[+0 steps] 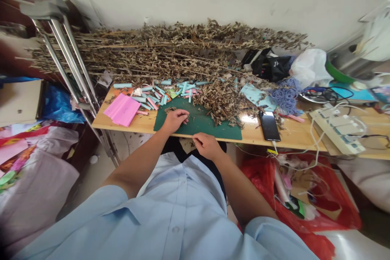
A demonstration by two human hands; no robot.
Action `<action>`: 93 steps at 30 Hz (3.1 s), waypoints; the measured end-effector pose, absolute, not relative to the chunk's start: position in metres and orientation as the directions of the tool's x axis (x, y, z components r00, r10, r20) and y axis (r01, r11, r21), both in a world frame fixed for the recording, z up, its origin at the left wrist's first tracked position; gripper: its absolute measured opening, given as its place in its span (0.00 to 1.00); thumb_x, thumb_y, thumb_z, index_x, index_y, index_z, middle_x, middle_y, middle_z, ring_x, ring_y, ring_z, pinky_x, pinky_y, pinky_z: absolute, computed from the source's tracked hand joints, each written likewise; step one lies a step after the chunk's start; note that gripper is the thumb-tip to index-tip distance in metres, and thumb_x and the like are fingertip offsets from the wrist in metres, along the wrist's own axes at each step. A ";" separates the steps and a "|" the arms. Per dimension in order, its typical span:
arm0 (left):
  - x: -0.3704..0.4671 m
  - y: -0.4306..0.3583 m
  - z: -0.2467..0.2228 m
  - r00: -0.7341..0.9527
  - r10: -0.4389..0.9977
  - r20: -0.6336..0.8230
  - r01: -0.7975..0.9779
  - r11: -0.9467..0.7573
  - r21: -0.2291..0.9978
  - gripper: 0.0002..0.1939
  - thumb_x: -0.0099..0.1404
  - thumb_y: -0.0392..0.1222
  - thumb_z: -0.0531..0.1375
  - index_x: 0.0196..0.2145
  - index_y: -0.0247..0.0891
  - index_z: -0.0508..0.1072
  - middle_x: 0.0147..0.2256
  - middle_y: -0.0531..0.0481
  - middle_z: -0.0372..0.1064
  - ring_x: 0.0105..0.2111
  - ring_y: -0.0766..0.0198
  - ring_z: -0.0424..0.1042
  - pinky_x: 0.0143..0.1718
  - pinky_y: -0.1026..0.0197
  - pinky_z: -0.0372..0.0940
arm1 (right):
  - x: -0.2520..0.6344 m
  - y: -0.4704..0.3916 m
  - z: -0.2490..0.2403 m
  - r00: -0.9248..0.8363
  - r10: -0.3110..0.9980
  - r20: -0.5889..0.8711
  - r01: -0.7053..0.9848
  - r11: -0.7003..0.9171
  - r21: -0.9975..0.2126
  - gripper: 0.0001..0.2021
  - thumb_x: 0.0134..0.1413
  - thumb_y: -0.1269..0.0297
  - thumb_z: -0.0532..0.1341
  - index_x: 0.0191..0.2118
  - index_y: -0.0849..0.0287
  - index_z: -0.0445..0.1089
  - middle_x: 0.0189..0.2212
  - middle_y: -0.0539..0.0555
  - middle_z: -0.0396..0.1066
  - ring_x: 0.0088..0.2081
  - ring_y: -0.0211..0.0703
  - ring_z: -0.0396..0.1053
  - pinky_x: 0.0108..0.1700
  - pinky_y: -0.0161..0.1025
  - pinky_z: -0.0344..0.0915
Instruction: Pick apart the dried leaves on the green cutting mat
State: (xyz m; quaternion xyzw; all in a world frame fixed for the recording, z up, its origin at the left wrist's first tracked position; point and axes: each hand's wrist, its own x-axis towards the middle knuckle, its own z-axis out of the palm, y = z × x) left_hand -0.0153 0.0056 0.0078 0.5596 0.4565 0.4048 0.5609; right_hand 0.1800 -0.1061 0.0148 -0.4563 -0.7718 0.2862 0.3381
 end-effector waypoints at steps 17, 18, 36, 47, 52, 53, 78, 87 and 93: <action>-0.012 0.005 0.002 0.165 0.986 0.001 0.005 -0.002 1.000 0.09 0.59 0.38 0.62 0.38 0.32 0.75 0.27 0.51 0.73 0.27 0.67 0.74 0.31 0.63 0.71 | 0.176 -0.040 0.012 -0.191 0.936 0.295 0.744 0.334 -0.578 0.15 0.58 0.70 0.59 0.50 0.54 0.71 0.48 0.55 0.74 0.46 0.50 0.72 0.49 0.46 0.69; -0.012 0.005 0.003 0.163 0.987 0.003 0.009 -0.005 1.000 0.10 0.59 0.38 0.62 0.38 0.32 0.75 0.28 0.51 0.73 0.27 0.67 0.74 0.31 0.62 0.71 | 0.174 -0.034 0.011 -0.199 0.939 0.281 0.762 0.328 -0.559 0.17 0.57 0.71 0.59 0.52 0.54 0.70 0.49 0.55 0.73 0.47 0.50 0.72 0.49 0.46 0.69; -0.010 0.003 0.007 0.116 0.993 -0.010 0.053 0.004 0.999 0.10 0.59 0.40 0.63 0.39 0.33 0.75 0.26 0.51 0.73 0.26 0.67 0.74 0.31 0.62 0.71 | 0.182 -0.042 0.010 -0.380 0.843 0.381 0.497 0.533 -0.685 0.12 0.63 0.67 0.55 0.50 0.53 0.70 0.44 0.56 0.74 0.46 0.47 0.73 0.50 0.45 0.69; -0.007 0.002 0.001 0.117 0.993 -0.014 0.085 0.004 0.996 0.10 0.59 0.39 0.62 0.38 0.32 0.75 0.26 0.50 0.73 0.26 0.66 0.74 0.30 0.63 0.71 | 0.196 -0.060 0.012 -0.222 0.926 0.307 0.454 0.377 -0.807 0.09 0.63 0.62 0.56 0.45 0.54 0.70 0.39 0.55 0.74 0.42 0.46 0.74 0.48 0.44 0.70; -0.006 0.002 0.008 0.113 0.993 -0.039 0.084 0.030 0.996 0.09 0.58 0.37 0.62 0.37 0.32 0.75 0.24 0.51 0.72 0.24 0.68 0.72 0.29 0.64 0.70 | 0.188 -0.085 0.017 -0.448 0.866 0.225 0.354 0.403 -0.844 0.08 0.62 0.61 0.56 0.42 0.53 0.71 0.37 0.54 0.75 0.39 0.45 0.74 0.44 0.42 0.72; -0.006 0.002 0.009 0.114 0.993 -0.042 0.083 0.032 0.996 0.09 0.58 0.37 0.62 0.37 0.32 0.75 0.23 0.51 0.72 0.23 0.68 0.72 0.29 0.65 0.70 | 0.186 -0.089 0.016 -0.415 0.891 0.184 0.330 0.337 -0.882 0.08 0.62 0.60 0.56 0.43 0.53 0.71 0.36 0.54 0.75 0.38 0.45 0.75 0.43 0.43 0.72; -0.008 0.008 0.010 0.215 0.974 -0.075 0.045 0.067 0.997 0.08 0.60 0.37 0.64 0.37 0.32 0.74 0.27 0.51 0.73 0.25 0.67 0.73 0.30 0.63 0.70 | 0.143 -0.026 0.003 0.186 0.977 0.103 0.197 0.065 -0.978 0.12 0.48 0.55 0.64 0.35 0.57 0.73 0.30 0.52 0.75 0.30 0.42 0.70 0.37 0.42 0.71; -0.012 0.005 0.010 0.283 0.957 -0.061 0.104 0.032 0.994 0.08 0.61 0.38 0.63 0.38 0.33 0.78 0.29 0.48 0.76 0.27 0.65 0.75 0.34 0.61 0.71 | 0.141 -0.031 -0.003 0.153 0.975 0.163 0.313 0.108 -0.943 0.10 0.51 0.58 0.62 0.36 0.57 0.73 0.32 0.53 0.76 0.33 0.44 0.73 0.42 0.43 0.71; -0.016 0.004 0.003 0.309 0.951 0.004 0.150 -0.052 0.987 0.11 0.58 0.37 0.64 0.40 0.35 0.78 0.32 0.47 0.77 0.31 0.64 0.75 0.38 0.59 0.71 | 0.143 -0.029 -0.008 0.165 0.974 0.155 0.338 0.092 -0.937 0.14 0.51 0.60 0.62 0.44 0.58 0.73 0.39 0.56 0.76 0.36 0.45 0.74 0.44 0.46 0.72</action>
